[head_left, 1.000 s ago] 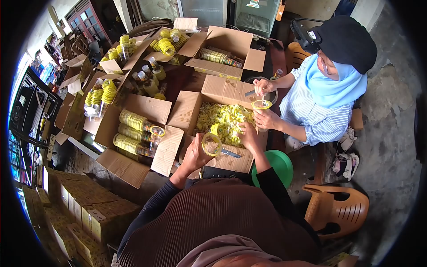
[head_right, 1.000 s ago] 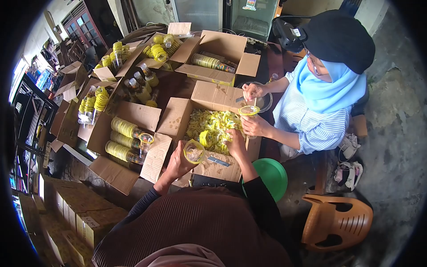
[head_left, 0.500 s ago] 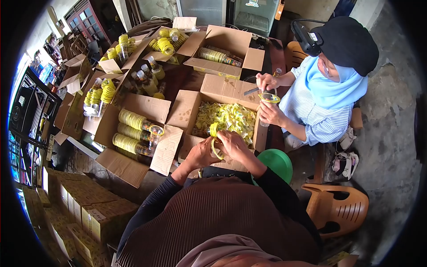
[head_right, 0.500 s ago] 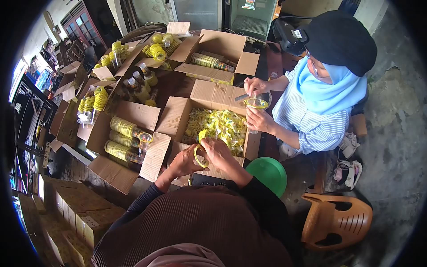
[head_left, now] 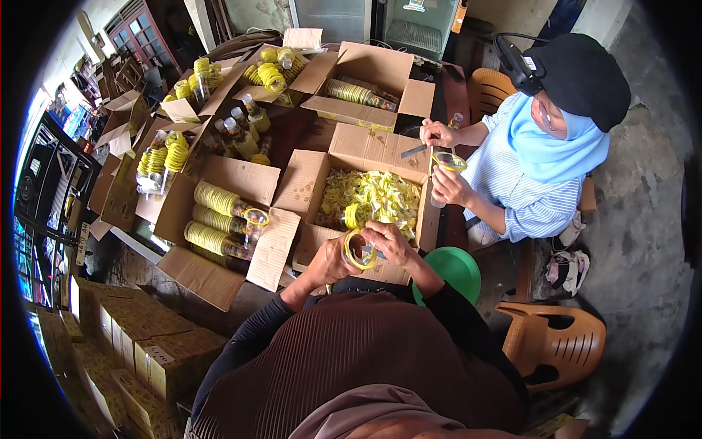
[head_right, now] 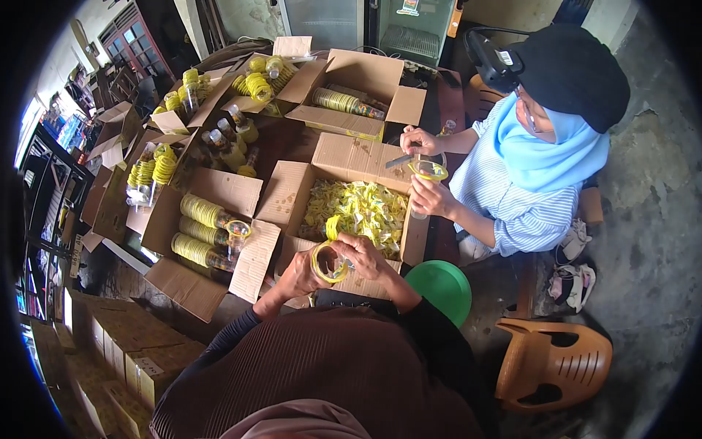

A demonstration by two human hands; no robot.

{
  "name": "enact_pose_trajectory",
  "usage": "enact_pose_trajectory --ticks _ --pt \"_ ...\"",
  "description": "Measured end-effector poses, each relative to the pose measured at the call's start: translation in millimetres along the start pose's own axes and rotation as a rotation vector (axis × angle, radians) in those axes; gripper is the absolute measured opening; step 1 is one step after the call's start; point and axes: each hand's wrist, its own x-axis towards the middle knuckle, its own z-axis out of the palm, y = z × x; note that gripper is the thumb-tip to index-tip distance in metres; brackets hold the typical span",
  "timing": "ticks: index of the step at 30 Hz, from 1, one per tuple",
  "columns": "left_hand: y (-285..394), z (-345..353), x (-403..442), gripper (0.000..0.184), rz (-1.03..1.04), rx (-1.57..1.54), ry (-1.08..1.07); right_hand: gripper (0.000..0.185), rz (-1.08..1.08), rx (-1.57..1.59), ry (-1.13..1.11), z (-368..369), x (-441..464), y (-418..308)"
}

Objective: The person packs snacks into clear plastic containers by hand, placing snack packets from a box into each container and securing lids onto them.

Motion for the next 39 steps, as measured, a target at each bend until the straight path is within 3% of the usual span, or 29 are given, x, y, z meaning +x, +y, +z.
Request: enact_pose_trajectory --ticks 1,4,7,9,13,16,17,19,21,23,24,27,29,31,35,39 --pt "5.1 2.2 1.1 0.053 -0.062 0.028 0.032 0.025 -0.002 0.000 -0.002 2.4 0.0 1.9" --pt "-2.5 17.1 2.1 0.051 -0.059 0.174 0.134 0.020 0.073 0.528 0.189 15.7 5.7 14.4" --pt "-2.8 26.3 0.8 0.050 -0.074 0.275 0.222 0.016 0.108 0.715 0.323 30.4 6.0 27.0" --pt "-3.2 31.3 -1.2 0.049 -0.108 0.411 0.252 0.015 0.138 0.725 0.324 30.6 4.2 34.3" --pt "-12.8 38.0 -3.6 0.051 -0.126 0.342 0.276 0.018 0.175 0.741 0.318 34.2 3.3 41.7" --pt "-21.0 28.0 -8.3 0.062 -0.054 0.206 0.200 0.029 0.109 0.079 0.331 29.9 4.5 31.6" --pt "-22.3 24.1 -7.7 0.062 -0.056 0.206 0.201 0.029 0.111 0.080 0.329 23.6 4.0 26.4" --pt "-16.3 13.0 -4.5 0.069 -0.190 0.032 -0.022 0.034 0.182 -0.102 0.083 16.1 2.4 17.5" --pt "-11.8 5.7 -3.1 0.072 -0.094 0.023 0.018 0.041 0.130 -0.253 0.072 17.8 0.5 14.5" --pt "-9.8 -5.1 -2.0 0.072 -0.141 -0.089 -0.142 0.042 0.058 -0.442 0.075 17.2 0.8 10.6" --pt "-9.6 -10.9 -0.9 0.080 -0.298 -0.122 -0.253 0.039 0.062 -0.447 0.078 17.1 -0.6 7.9" --pt "-16.7 -14.2 -2.6 0.085 -0.173 -0.097 -0.313 0.035 -0.007 -0.551 0.021 12.5 -4.2 -3.7" --pt "-19.3 -25.3 5.0 0.098 -0.155 -0.188 -0.551 0.033 -0.053 -0.548 -0.003 14.2 -5.8 -13.3" --pt "-18.9 -34.4 6.9 0.097 -0.198 -0.158 -0.632 0.031 -0.101 -0.547 -0.027 15.9 -4.8 -26.0" --pt "-42.7 -19.8 1.5 0.086 -0.254 -0.432 -0.670 0.031 -0.135 -0.492 -0.101 9.5 3.6 -47.5" --pt "-10.2 -25.9 2.2 0.080 -0.311 -0.663 -0.510 0.032 -0.052 -0.260 -0.183 4.8 7.4 -41.7"
